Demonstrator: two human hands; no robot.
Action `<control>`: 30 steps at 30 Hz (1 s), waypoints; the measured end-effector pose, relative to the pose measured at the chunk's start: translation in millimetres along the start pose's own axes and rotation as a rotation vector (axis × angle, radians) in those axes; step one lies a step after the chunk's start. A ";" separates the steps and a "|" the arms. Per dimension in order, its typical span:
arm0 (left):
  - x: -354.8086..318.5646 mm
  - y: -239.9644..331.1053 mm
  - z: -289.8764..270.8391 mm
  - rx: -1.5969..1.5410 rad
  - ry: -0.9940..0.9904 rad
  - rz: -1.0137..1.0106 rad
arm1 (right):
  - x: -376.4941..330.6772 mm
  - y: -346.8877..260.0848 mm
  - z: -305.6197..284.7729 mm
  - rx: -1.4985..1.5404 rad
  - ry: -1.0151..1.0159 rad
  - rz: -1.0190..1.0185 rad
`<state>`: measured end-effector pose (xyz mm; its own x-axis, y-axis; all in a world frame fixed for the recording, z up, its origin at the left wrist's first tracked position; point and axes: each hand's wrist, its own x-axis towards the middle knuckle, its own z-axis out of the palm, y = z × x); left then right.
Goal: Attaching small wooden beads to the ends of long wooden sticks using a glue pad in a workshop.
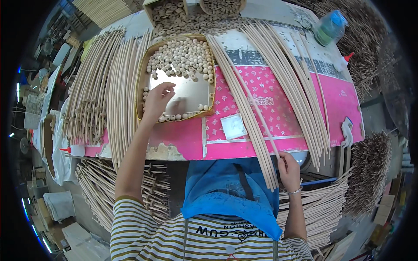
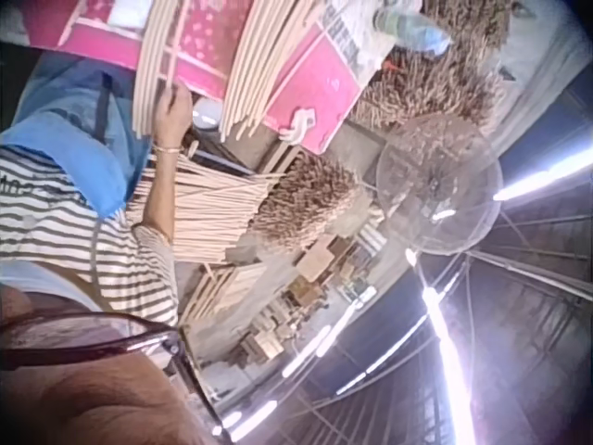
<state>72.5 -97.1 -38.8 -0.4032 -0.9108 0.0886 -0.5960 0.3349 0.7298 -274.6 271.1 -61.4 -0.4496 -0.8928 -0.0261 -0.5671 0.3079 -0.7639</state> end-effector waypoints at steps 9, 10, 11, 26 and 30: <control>59.9 6.5 54.0 0.258 0.036 0.213 | -18.6 -25.7 -28.0 0.361 0.181 0.162; 64.6 2.2 59.9 0.280 0.037 0.195 | -6.1 -45.2 -29.4 0.441 0.266 0.089; 67.7 2.3 65.4 0.266 0.029 0.200 | 8.3 -62.2 -29.4 0.571 0.318 -0.007; -112.4 91.9 88.9 -0.985 -0.180 -0.229 | 131.4 -137.0 46.9 0.051 0.022 -0.577; -118.9 88.6 118.4 -1.085 -0.138 -0.319 | 135.2 -135.4 62.2 0.044 -0.026 -0.581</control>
<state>-14.6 69.4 -64.9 -0.4538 -0.8604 -0.2321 0.2029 -0.3534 0.9132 -215.7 88.2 -1.6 -0.0562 -0.9193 0.3896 -0.6861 -0.2479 -0.6840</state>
